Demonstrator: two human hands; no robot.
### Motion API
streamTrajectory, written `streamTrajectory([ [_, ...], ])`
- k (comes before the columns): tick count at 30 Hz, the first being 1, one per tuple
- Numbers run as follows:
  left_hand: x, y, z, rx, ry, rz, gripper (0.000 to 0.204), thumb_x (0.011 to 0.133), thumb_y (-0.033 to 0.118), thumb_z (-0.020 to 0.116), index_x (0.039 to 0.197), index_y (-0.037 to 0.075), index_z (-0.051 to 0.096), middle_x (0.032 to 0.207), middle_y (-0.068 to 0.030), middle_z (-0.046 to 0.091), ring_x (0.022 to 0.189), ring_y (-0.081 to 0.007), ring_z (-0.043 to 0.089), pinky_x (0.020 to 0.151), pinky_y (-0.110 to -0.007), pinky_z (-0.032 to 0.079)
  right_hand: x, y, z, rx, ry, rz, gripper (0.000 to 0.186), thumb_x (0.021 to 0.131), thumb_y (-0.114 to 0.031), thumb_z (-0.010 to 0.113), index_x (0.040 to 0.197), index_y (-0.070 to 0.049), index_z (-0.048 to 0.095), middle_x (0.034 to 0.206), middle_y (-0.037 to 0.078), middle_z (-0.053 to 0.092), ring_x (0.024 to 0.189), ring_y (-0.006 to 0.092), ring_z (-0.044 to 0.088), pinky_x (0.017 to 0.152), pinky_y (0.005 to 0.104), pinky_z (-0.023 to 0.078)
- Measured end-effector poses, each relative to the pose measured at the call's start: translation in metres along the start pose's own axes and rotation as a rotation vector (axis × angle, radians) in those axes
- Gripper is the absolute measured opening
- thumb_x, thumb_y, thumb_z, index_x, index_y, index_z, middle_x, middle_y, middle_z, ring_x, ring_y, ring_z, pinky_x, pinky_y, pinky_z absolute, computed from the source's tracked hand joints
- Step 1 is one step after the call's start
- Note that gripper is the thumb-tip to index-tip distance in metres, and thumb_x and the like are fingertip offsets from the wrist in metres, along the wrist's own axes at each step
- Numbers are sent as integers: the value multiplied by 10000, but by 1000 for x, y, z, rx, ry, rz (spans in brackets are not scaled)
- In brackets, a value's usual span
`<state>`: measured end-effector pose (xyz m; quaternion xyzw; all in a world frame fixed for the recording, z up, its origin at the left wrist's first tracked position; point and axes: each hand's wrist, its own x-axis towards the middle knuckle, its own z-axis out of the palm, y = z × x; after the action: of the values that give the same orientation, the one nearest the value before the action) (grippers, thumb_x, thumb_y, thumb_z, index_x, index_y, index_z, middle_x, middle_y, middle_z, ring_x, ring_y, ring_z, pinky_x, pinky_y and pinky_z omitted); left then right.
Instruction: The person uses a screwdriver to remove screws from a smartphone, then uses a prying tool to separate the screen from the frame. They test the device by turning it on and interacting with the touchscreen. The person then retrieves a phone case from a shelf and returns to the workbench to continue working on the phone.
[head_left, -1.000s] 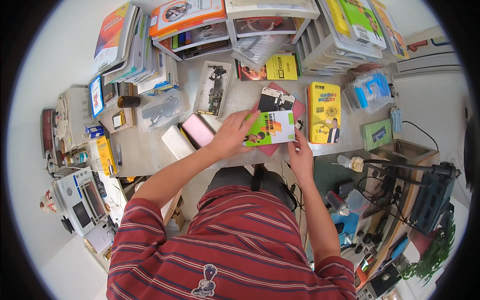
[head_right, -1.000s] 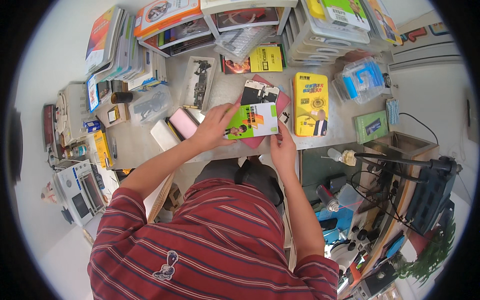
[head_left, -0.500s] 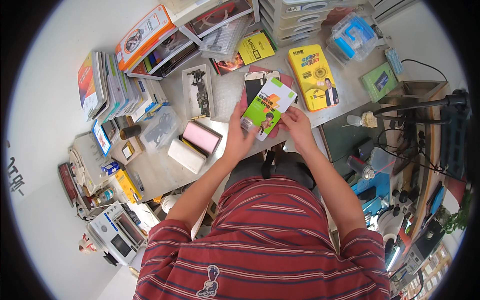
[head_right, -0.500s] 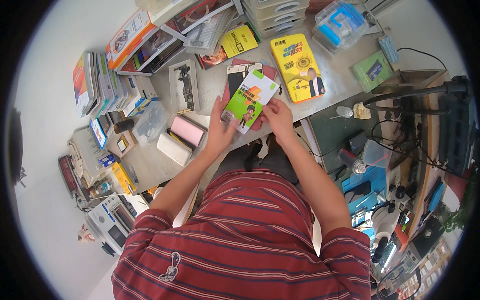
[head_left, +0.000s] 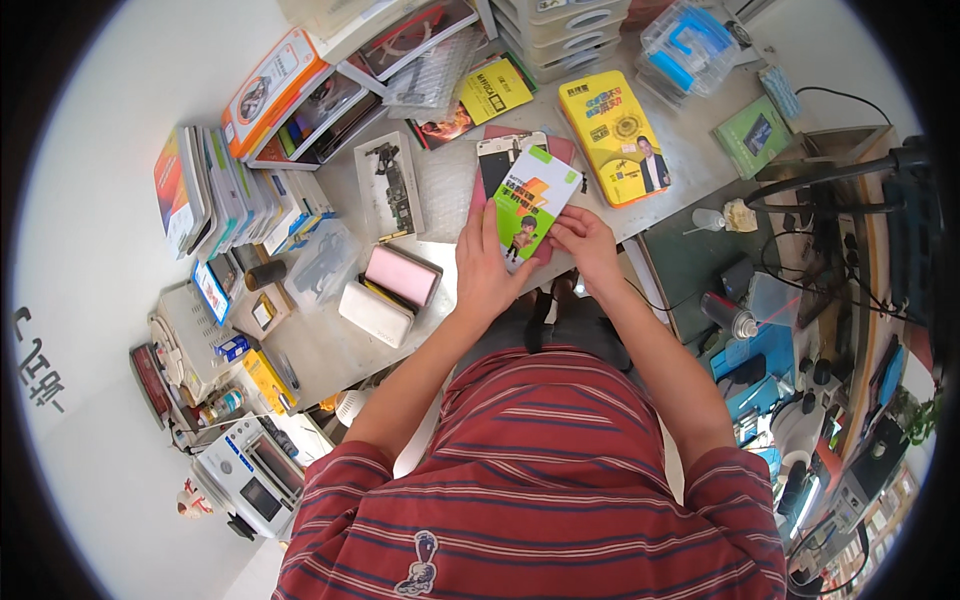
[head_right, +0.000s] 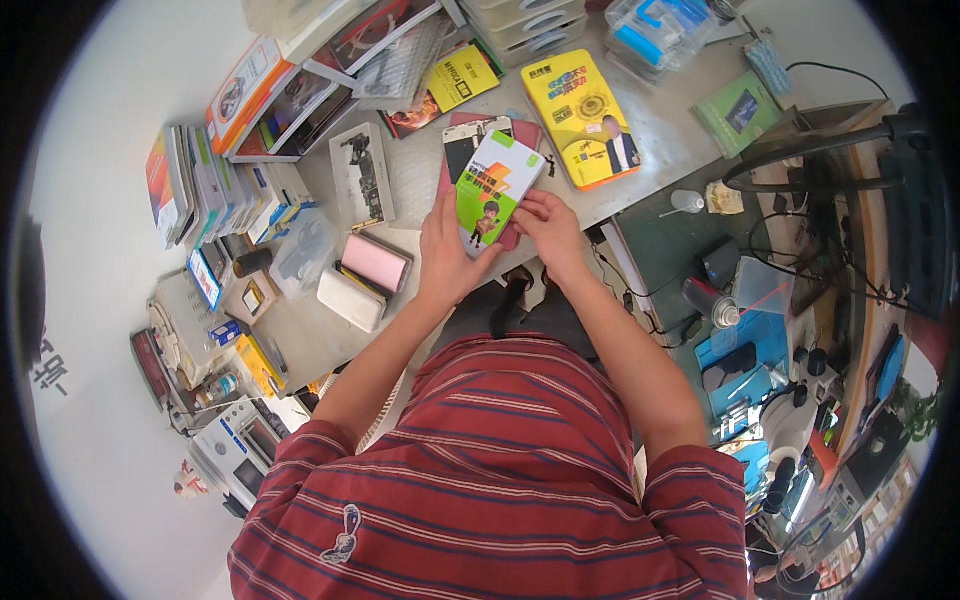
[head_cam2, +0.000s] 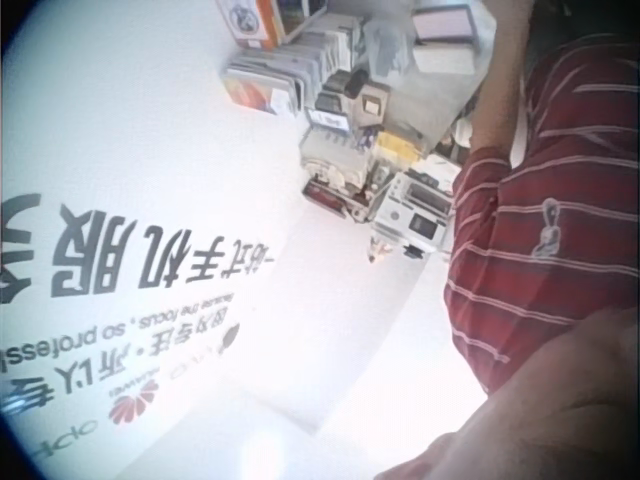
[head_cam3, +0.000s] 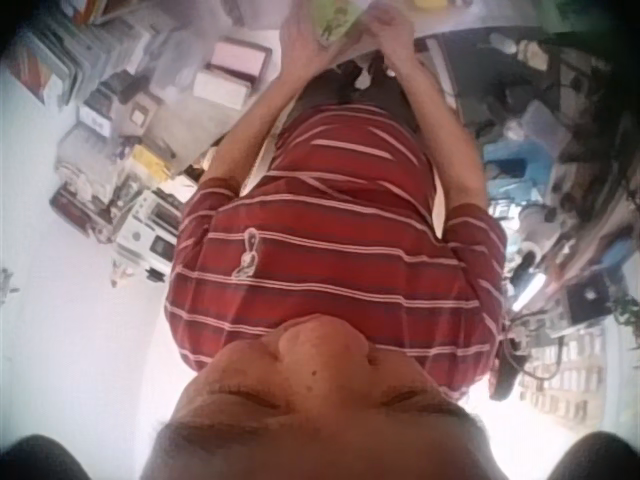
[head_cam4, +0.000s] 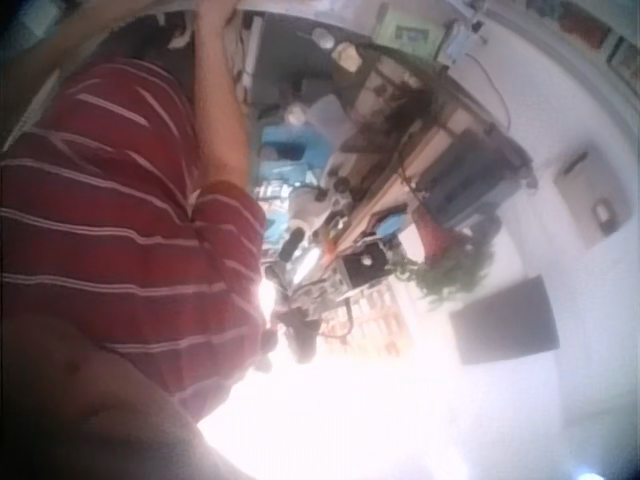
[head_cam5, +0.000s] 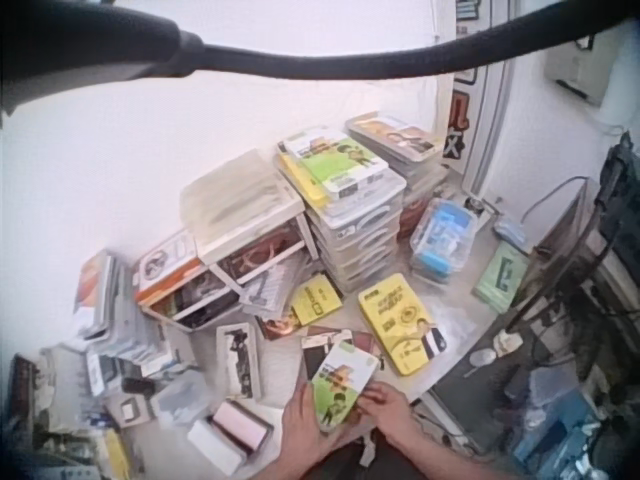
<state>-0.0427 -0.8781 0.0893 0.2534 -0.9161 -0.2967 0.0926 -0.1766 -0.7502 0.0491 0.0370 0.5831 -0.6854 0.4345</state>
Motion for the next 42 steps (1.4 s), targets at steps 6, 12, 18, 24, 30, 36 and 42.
streamTrajectory([
  [6,12,6,-6,122,-94,-30,975,712,323,864,1454,-59,361,1403,-258,485,1237,-426,491,1044,-472,437,1,8,-5,27,-45,41,277,937,-54,699,1179,49,609,1036,104,711,897,143,690,765,256,567],
  [12,10,5,-5,166,-95,-16,955,727,315,849,1463,-42,357,1377,-249,511,1203,-422,517,1008,-469,468,5,8,-6,-6,-32,126,202,932,-52,699,1081,59,620,935,113,710,801,169,721,687,257,587],
  [18,12,-14,-13,-10,-133,-19,746,827,259,767,1427,-59,458,1336,-258,581,1208,-365,582,1027,-391,461,11,-6,-3,-128,28,147,185,895,-25,710,1034,72,636,893,117,712,753,180,727,638,272,594],
  [24,18,-43,-49,-392,-43,-251,451,993,186,574,1398,-6,527,1255,-242,640,1119,-285,643,959,-344,485,8,-6,-4,-349,80,4,171,914,-81,697,1007,60,671,845,98,724,728,151,722,650,269,569],
  [30,14,-52,-49,-363,206,-239,542,949,67,608,1449,-26,422,1371,-212,552,1275,-326,535,1067,-393,417,-3,-27,8,-457,127,-229,319,985,-154,629,1247,28,629,810,32,661,611,76,534,562,246,440],
  [36,2,-36,-43,21,309,158,551,809,-52,599,1352,30,550,1369,-137,579,1294,-359,477,1099,-428,361,-4,-70,45,-113,55,266,315,983,-182,610,1224,18,569,846,44,671,614,82,525,567,245,432],
  [42,14,-31,-35,210,246,47,486,786,-22,594,1255,89,656,1481,-35,522,1367,-337,407,1125,-501,305,15,-74,51,20,170,371,187,949,-197,669,951,-16,622,813,34,641,594,93,524,520,256,436],
])
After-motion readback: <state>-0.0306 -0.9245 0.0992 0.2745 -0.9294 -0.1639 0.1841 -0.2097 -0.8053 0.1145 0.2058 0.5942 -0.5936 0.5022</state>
